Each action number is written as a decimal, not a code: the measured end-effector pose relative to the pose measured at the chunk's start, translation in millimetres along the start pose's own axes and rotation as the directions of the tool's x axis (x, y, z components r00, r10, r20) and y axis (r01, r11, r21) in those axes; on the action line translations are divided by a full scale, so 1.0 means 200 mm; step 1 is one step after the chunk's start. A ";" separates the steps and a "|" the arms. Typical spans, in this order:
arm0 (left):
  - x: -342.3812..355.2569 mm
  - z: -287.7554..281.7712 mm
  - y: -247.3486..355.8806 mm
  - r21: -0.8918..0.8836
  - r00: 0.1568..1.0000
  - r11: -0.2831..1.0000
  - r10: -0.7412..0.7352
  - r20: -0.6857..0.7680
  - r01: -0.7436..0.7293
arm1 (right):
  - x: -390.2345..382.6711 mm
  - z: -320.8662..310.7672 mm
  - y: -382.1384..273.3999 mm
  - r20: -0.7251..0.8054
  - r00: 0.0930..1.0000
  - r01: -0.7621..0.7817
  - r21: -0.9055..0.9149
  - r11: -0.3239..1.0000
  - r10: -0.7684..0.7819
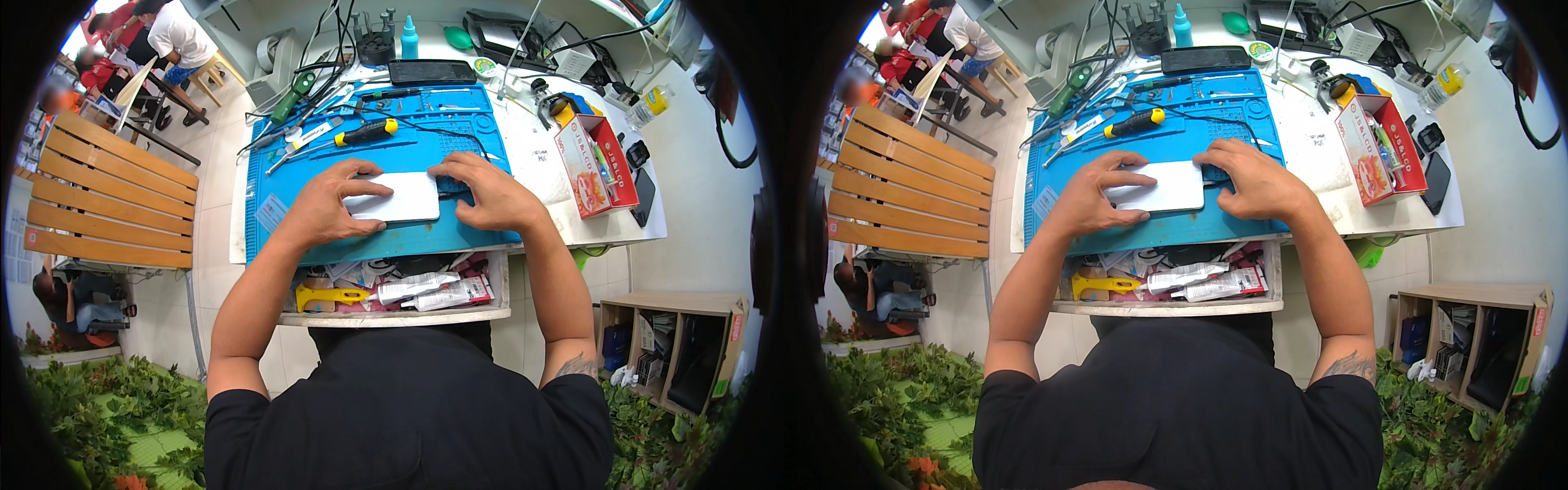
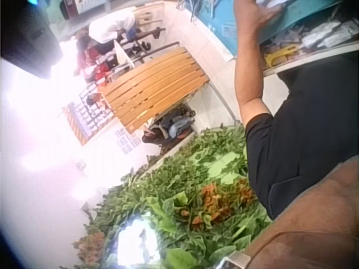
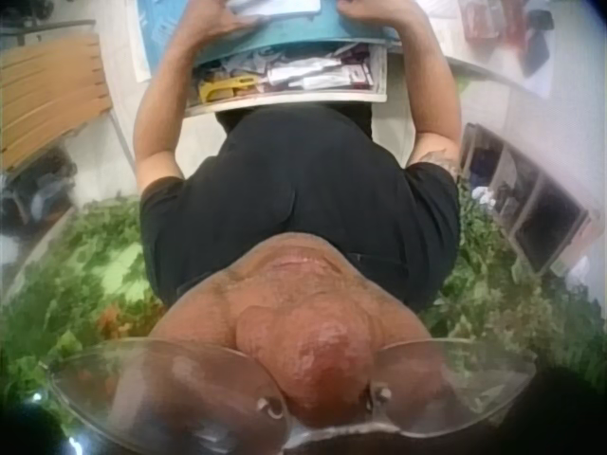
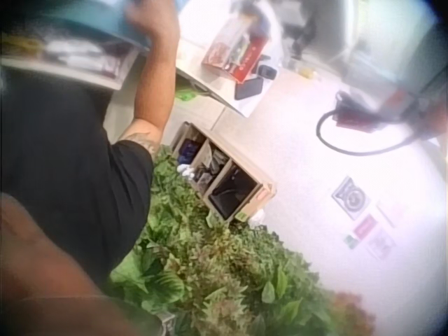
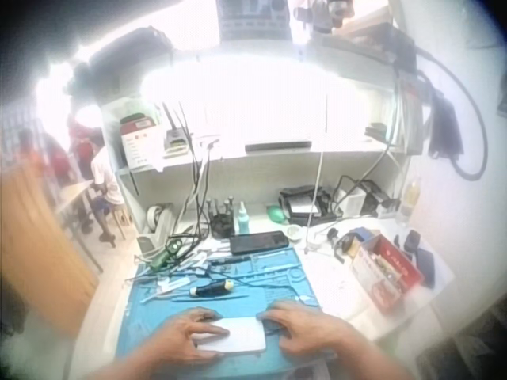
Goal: The person applies adhesive from a tube to the internal frame of a mobile phone, presses a back panel onto the frame, and wipes the device with a cloth and liquid.
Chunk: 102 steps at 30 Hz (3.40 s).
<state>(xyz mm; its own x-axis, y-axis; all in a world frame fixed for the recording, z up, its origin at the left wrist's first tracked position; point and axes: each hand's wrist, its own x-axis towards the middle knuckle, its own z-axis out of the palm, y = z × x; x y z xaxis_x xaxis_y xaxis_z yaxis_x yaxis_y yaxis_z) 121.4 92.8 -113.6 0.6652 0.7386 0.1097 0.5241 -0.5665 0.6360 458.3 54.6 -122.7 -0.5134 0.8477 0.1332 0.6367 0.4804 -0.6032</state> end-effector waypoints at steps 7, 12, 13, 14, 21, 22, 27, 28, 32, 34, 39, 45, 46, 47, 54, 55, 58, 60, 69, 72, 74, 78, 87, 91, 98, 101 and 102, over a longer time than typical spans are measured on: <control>-0.01 -0.01 0.01 0.019 1.000 1.000 -0.014 0.011 0.013 | 0.02 0.00 -0.02 0.001 1.000 0.008 -0.015 1.000 -0.008; 0.00 0.00 0.01 0.038 1.000 0.999 -0.013 0.022 0.012 | 0.01 0.00 0.00 -0.017 1.000 0.000 -0.009 1.000 0.000; 0.00 0.00 0.01 0.052 1.000 0.999 -0.004 0.018 0.003 | 0.01 0.01 -0.01 -0.015 1.000 0.001 -0.009 1.000 -0.001; 0.00 0.00 0.01 0.066 1.000 0.998 0.005 0.013 -0.006 | 0.01 0.01 -0.02 -0.028 1.000 0.003 -0.022 1.000 -0.003; -0.01 -0.02 0.01 0.103 1.000 0.995 -0.010 0.021 0.008 | 0.03 0.02 -0.08 -0.037 0.997 -0.071 -0.094 0.993 0.068; -0.01 -0.03 0.00 0.080 0.999 0.997 -0.009 0.052 0.005 | 0.04 0.01 -0.09 -0.031 0.998 -0.063 -0.090 0.994 0.060; -0.06 -0.16 -0.10 -0.024 0.995 0.999 -0.035 0.089 0.038 | 0.10 -0.02 -0.19 0.045 0.981 -0.176 -0.202 0.963 0.189; -0.08 -0.18 -0.11 -0.027 0.995 0.998 -0.058 0.085 0.060 | 0.11 -0.03 -0.21 0.050 0.983 -0.166 -0.199 0.966 0.179; -0.16 -0.22 -0.15 -0.010 0.996 0.996 -0.090 0.021 0.090 | 0.15 -0.04 -0.27 0.085 0.968 -0.212 -0.231 0.950 0.237; -0.19 -0.22 -0.16 -0.047 0.995 0.994 -0.100 -0.002 0.100 | 0.14 -0.03 -0.28 0.073 0.971 -0.205 -0.225 0.953 0.226; -0.22 -0.16 -0.22 -0.190 0.989 0.975 -0.129 -0.068 0.114 | 0.15 0.05 -0.24 -0.038 0.976 -0.220 -0.192 0.956 0.216; -0.23 -0.14 -0.19 -0.153 0.982 0.974 -0.177 -0.066 0.165 | 0.15 0.07 -0.27 -0.081 0.977 -0.211 -0.190 0.959 0.199; -0.23 -0.13 -0.20 -0.151 0.981 0.973 -0.184 -0.067 0.173 | 0.16 0.07 -0.27 -0.078 0.977 -0.210 -0.189 0.959 0.198; -0.23 -0.13 -0.20 -0.146 0.979 0.973 -0.193 -0.068 0.181 | 0.16 0.07 -0.27 -0.070 0.973 -0.230 -0.170 0.958 0.221; -0.25 -0.12 -0.19 -0.198 0.967 0.954 -0.245 -0.071 0.227 | 0.14 0.07 -0.26 -0.073 0.962 -0.271 -0.123 0.955 0.264; -0.24 -0.12 -0.19 -0.198 0.968 0.956 -0.237 -0.076 0.219 | 0.13 0.08 -0.26 -0.071 0.962 -0.271 -0.123 0.955 0.264; -0.24 -0.12 -0.19 -0.183 0.971 0.961 -0.224 -0.081 0.206 | 0.13 0.09 -0.26 -0.108 0.990 -0.117 -0.260 0.958 0.092; -0.23 -0.13 -0.18 -0.167 0.973 0.965 -0.215 -0.078 0.200 | 0.15 0.08 -0.27 0.063 0.982 0.190 -0.257 0.948 -0.180; -0.20 -0.17 -0.20 -0.148 0.966 0.957 -0.256 -0.034 0.248 | 0.24 0.11 -0.32 0.412 0.867 0.409 -0.265 0.873 -0.281; -0.24 -0.16 -0.28 -0.129 0.996 0.991 -0.027 -0.082 0.016 | 0.24 0.11 -0.33 0.430 0.864 0.408 -0.295 0.864 -0.262; -0.30 -0.15 -0.32 -0.045 0.991 0.990 0.131 -0.033 -0.133 | 0.24 0.12 -0.33 0.435 0.863 0.403 -0.286 0.869 -0.257; -0.39 -0.09 -0.26 0.063 0.981 0.981 0.187 -0.058 -0.184 | 0.24 0.12 -0.33 0.428 0.871 0.382 -0.282 0.880 -0.241; -0.39 0.04 0.03 0.455 0.991 0.880 0.128 0.042 -0.133 | 0.20 0.15 -0.28 0.373 0.886 0.373 -0.218 0.902 -0.277; -0.32 0.10 0.10 0.512 0.998 0.857 0.064 -0.006 -0.051 | 0.16 0.18 -0.25 0.318 0.904 0.347 -0.151 0.926 -0.287; -0.22 0.16 0.15 0.574 0.999 0.819 -0.032 0.002 0.026 | 0.09 0.26 -0.24 0.140 0.944 0.315 -0.108 0.943 -0.299; -0.18 0.14 0.19 0.565 0.997 0.824 -0.076 0.030 0.046 | 0.03 0.32 -0.22 -0.004 0.959 0.281 -0.115 0.953 -0.284; -0.18 0.13 0.20 0.554 0.996 0.831 -0.086 0.034 0.053 | 0.01 0.32 -0.22 -0.008 0.959 0.282 -0.112 0.953 -0.284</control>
<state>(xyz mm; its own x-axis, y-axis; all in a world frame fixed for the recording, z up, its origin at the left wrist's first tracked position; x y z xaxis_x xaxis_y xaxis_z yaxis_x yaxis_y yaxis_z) 132.7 35.0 -112.7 0.6353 0.7718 0.0281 0.7654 -0.6340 0.1106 392.1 20.9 -146.4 -0.6683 0.6781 0.3059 0.5266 0.7216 -0.4493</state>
